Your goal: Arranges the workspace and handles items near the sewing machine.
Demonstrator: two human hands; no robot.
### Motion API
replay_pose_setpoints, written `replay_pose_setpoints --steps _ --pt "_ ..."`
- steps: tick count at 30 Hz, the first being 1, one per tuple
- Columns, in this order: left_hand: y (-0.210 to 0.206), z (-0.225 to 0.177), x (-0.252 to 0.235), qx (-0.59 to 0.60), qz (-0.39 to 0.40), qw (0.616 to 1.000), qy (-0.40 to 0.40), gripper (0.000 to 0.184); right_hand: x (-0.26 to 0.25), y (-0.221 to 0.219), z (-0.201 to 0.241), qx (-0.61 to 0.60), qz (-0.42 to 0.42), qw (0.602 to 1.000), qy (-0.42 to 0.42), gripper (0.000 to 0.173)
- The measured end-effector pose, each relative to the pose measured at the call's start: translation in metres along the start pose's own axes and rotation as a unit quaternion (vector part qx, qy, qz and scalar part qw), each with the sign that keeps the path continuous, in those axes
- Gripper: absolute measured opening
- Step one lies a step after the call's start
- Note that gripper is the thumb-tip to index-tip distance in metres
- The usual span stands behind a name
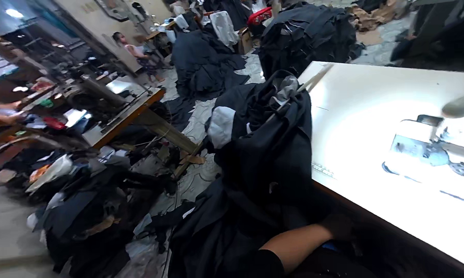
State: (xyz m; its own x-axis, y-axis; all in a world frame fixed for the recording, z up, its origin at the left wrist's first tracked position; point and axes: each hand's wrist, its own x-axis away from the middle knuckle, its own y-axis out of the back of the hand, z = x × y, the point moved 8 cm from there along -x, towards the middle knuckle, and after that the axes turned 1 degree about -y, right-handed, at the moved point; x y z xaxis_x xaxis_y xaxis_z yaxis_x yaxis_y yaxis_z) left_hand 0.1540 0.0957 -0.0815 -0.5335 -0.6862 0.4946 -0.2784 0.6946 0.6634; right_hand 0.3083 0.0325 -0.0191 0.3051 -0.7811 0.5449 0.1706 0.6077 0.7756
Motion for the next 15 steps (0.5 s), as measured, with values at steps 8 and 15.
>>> replay_pose_setpoints --steps 8,15 --pt "0.009 -0.020 0.018 -0.151 0.052 0.985 0.066 0.046 0.078 0.045 -0.080 -0.191 -0.080 0.976 -0.068 0.030" --pt "-0.014 -0.014 -0.013 -0.230 0.084 0.969 -0.011 0.043 0.200 0.025 -0.207 -0.377 -0.319 0.802 -0.337 0.028"
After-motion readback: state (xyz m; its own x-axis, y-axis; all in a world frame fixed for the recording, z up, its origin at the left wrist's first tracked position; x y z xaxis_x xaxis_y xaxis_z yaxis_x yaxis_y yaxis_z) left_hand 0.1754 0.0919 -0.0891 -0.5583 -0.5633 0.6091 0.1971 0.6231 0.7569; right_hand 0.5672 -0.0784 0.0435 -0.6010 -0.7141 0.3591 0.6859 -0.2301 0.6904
